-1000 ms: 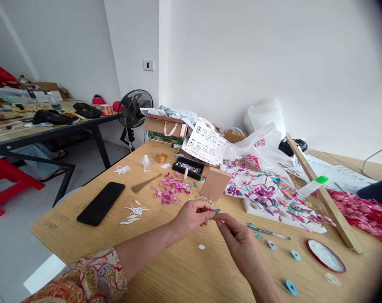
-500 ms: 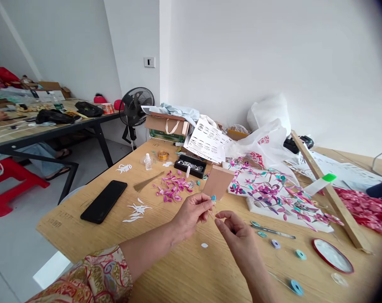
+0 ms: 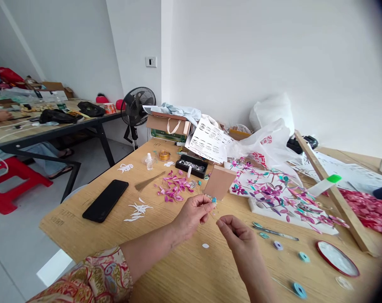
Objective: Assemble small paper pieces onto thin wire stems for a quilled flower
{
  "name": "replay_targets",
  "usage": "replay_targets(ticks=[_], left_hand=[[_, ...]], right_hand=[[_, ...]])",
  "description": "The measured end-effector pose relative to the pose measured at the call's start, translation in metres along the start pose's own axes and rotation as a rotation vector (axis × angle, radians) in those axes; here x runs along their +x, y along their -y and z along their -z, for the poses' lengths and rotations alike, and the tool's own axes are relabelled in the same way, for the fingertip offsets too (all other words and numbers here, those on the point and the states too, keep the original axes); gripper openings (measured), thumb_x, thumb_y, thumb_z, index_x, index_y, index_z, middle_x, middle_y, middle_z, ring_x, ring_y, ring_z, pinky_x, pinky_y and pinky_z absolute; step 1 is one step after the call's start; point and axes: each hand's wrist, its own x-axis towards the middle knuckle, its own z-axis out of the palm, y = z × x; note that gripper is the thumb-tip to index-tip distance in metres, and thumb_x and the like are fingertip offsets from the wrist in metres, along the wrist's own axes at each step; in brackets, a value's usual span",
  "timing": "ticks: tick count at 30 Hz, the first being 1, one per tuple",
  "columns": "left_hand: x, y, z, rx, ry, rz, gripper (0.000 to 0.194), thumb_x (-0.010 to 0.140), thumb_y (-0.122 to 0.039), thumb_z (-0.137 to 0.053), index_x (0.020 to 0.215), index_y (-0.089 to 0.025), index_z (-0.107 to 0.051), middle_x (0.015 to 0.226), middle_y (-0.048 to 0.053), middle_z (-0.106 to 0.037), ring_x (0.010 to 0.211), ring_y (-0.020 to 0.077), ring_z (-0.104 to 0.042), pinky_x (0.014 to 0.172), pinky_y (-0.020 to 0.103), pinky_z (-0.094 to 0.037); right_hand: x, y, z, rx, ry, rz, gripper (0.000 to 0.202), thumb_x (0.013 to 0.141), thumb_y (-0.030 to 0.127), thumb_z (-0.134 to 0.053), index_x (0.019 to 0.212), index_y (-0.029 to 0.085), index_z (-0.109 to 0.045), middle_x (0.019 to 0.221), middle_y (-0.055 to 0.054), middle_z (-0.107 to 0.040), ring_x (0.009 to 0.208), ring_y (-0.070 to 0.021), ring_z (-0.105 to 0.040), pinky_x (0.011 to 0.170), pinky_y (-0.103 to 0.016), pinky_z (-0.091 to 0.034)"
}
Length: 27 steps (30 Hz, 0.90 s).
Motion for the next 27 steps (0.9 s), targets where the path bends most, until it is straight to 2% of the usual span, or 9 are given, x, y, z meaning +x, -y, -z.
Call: replay_targets(ticks=[5,8,11,13,15,18,20,24,27], left_hand=[[0.000,-0.001,-0.001,-0.014,0.038,-0.009,0.021,0.069,-0.032,-0.059,0.066,-0.014,-0.049,0.045,-0.007,-0.038,0.038,0.0026,-0.032,0.038,0.017,-0.020],[-0.001,-0.001,-0.002,-0.150,0.054,0.063,0.023,0.066,-0.032,-0.062,0.067,-0.014,-0.047,0.046,-0.007,-0.039,0.038,0.0017,-0.031,0.039,0.017,-0.018],[-0.002,-0.001,-0.004,-0.296,0.063,0.119,0.028,0.062,-0.032,-0.067,0.065,-0.014,-0.045,0.052,-0.006,-0.041,0.039,0.0009,-0.032,0.039,0.017,-0.018],[-0.002,0.000,-0.004,-0.375,0.046,0.128,0.029,0.061,-0.031,-0.068,0.066,-0.014,-0.044,0.056,-0.006,-0.042,0.041,0.0005,-0.033,0.040,0.016,-0.019],[-0.001,0.002,-0.005,-0.413,0.007,0.108,0.028,0.062,-0.031,-0.067,0.068,-0.014,-0.045,0.058,-0.005,-0.042,0.042,0.0005,-0.034,0.041,0.015,-0.020],[0.002,0.008,-0.006,-0.365,-0.052,0.042,0.025,0.066,-0.032,-0.064,0.070,-0.014,-0.046,0.054,-0.006,-0.040,0.043,0.0012,-0.033,0.041,0.015,-0.022],[0.004,0.011,-0.007,-0.279,-0.098,-0.012,0.024,0.068,-0.033,-0.061,0.070,-0.014,-0.046,0.049,-0.007,-0.038,0.042,0.0019,-0.032,0.041,0.015,-0.023],[0.009,0.015,-0.008,-0.106,-0.176,-0.101,0.026,0.070,-0.038,-0.057,0.068,-0.016,-0.044,0.046,-0.008,-0.038,0.038,0.0017,-0.029,0.039,0.016,-0.021],[0.012,0.017,-0.007,-0.046,-0.123,-0.139,0.027,0.071,-0.040,-0.055,0.069,-0.016,-0.044,0.056,-0.006,-0.048,0.035,0.0003,-0.026,0.036,0.017,-0.018]], right_hand=[[-0.004,-0.002,0.007,0.261,0.077,-0.080,0.028,0.070,0.044,-0.056,0.067,0.017,-0.051,0.046,0.010,-0.022,0.041,-0.0055,-0.015,0.039,-0.020,-0.011],[-0.002,-0.006,0.009,0.405,0.121,-0.073,0.027,0.074,0.044,-0.053,0.076,0.016,-0.052,0.046,0.010,-0.019,0.041,-0.0055,-0.014,0.039,-0.019,-0.011],[0.002,-0.011,0.006,0.427,0.084,-0.060,0.025,0.074,0.042,-0.053,0.080,0.018,-0.050,0.048,0.010,-0.021,0.040,-0.0054,-0.017,0.038,-0.018,-0.014],[0.004,-0.016,0.003,0.297,0.040,-0.022,0.023,0.073,0.041,-0.053,0.074,0.019,-0.047,0.048,0.010,-0.026,0.040,-0.0058,-0.023,0.038,-0.017,-0.018],[0.004,-0.019,-0.002,0.059,-0.012,0.072,0.023,0.073,0.041,-0.050,0.066,0.020,-0.044,0.048,0.008,-0.032,0.040,-0.0073,-0.031,0.039,-0.018,-0.023],[-0.002,-0.019,-0.010,-0.326,-0.088,0.267,0.022,0.077,0.037,-0.043,0.064,0.020,-0.047,0.047,0.005,-0.043,0.042,-0.0104,-0.042,0.043,-0.020,-0.030],[-0.006,-0.017,-0.016,-0.494,-0.098,0.365,0.021,0.080,0.033,-0.039,0.066,0.019,-0.049,0.049,0.003,-0.049,0.043,-0.0115,-0.047,0.044,-0.020,-0.032],[-0.010,-0.016,-0.021,-0.633,-0.067,0.456,0.024,0.083,0.027,-0.033,0.066,0.020,-0.047,0.048,0.002,-0.051,0.042,-0.0111,-0.049,0.043,-0.019,-0.031],[-0.008,-0.021,-0.020,-0.725,-0.062,0.452,0.025,0.083,0.026,-0.031,0.065,0.020,-0.046,0.048,0.002,-0.051,0.043,-0.0120,-0.050,0.043,-0.020,-0.030]])
